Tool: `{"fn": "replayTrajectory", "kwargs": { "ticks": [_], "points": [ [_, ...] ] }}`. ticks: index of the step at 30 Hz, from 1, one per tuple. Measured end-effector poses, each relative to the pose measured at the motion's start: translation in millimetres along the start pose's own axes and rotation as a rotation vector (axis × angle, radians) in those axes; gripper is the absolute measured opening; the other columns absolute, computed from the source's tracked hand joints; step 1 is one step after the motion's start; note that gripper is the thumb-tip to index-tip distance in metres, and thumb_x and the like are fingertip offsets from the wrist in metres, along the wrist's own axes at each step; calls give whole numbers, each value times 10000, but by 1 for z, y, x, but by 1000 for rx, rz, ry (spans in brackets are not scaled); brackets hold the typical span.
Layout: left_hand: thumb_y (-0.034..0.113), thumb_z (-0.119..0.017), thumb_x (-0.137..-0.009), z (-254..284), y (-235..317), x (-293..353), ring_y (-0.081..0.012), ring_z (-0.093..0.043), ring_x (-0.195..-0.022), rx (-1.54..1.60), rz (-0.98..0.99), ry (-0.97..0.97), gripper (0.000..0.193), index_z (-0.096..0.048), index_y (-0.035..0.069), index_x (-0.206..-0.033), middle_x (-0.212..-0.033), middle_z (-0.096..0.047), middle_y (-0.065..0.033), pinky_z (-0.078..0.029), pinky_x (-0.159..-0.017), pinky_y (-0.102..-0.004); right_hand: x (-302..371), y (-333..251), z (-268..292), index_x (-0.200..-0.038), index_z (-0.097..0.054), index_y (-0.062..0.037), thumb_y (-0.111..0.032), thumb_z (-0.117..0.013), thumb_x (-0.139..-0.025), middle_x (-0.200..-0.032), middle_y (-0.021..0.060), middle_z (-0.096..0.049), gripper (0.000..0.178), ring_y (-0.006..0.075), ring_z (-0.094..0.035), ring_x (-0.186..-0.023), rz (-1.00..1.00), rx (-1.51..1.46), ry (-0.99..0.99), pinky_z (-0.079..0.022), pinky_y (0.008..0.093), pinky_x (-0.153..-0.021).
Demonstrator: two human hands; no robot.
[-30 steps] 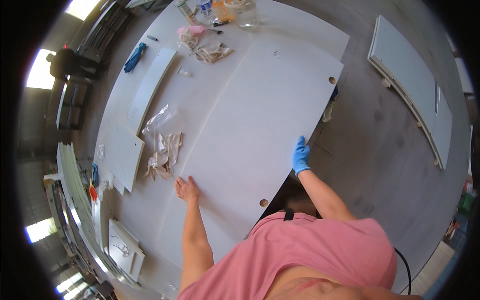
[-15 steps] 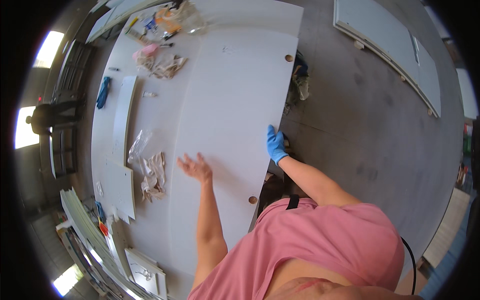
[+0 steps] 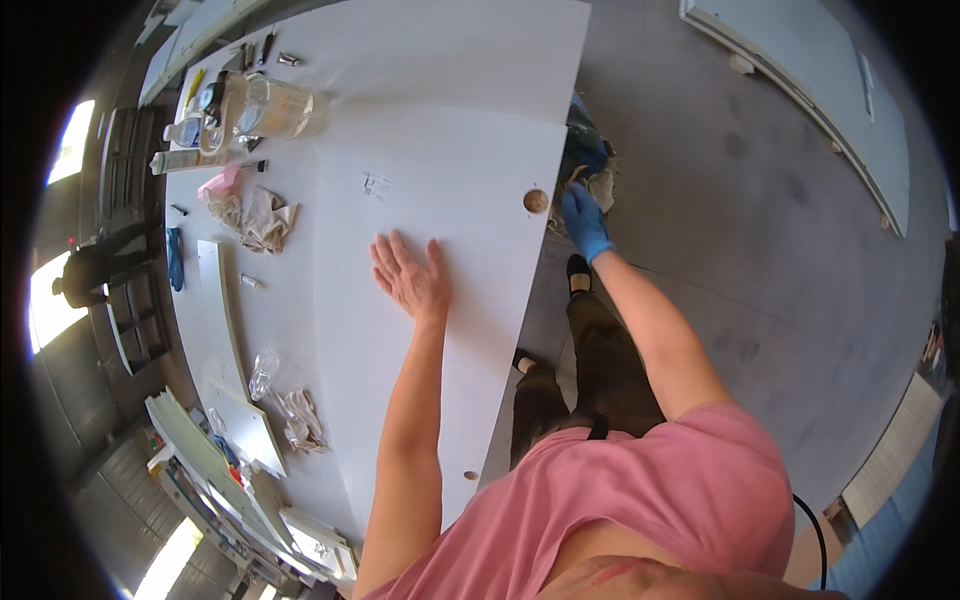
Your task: The person puts on blue gloves and wipes a large white board with a cloth and liquid from a bottle. They flip the board over and continue wiping the other side, then place it back on the workbench.
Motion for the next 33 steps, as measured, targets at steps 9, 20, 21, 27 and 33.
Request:
{"fn": "replayTrajectory", "kwargs": {
  "ticks": [9,20,21,27,33],
  "points": [
    [450,-594,-1046,5,-5,3,-391,-279,-1579,-34,-72,67,714,-425,8,-1581,-1680,-354,-187,-178,-1275,-553,-140,56,-97,-1256,-707,-85,-372,-561,-1005,-1221,261,-717,408,467,-675,-1140,-70,442,-479,-553,506,-967],
    [417,-557,-1062,12,4,-3,-450,-342,-1535,-17,-94,98,657,-470,-36,-1529,-1633,-411,-235,-249,-1248,-558,-133,31,-53,-1239,-715,-87,-366,-577,-995,-1207,255,-722,395,459,-681,-1120,1,547,-572,-557,504,-951],
    [417,-559,-1060,12,3,-4,-452,-346,-1532,-17,-96,101,656,-474,-37,-1526,-1630,-414,-238,-251,-1247,-559,-134,31,-52,-1237,-716,-88,-365,-578,-994,-1206,255,-722,394,459,-682,-1118,6,549,-577,-557,503,-949],
    [381,-614,-1016,10,-4,-4,-436,-324,-1551,-8,-72,86,665,-471,-8,-1536,-1645,-395,-230,-210,-1261,-563,-148,34,-54,-1228,-721,-89,-362,-587,-989,-1198,252,-725,387,454,-685,-1107,17,572,-605,-559,502,-941],
    [333,-646,-982,10,-8,0,-415,-299,-1571,-19,-39,66,685,-452,13,-1557,-1667,-368,-219,-175,-1275,-559,-171,31,-68,-1219,-725,-90,-359,-595,-983,-1191,249,-727,380,450,-689,-1096,45,583,-622,-561,501,-932]
  ]
}}
Point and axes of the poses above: each hand's wrist, its own x-axis away from the middle knuckle, its own z-axis out of the back of the hand, y = z × x, the point moved 8 cm from there along -x, towards the middle knuckle
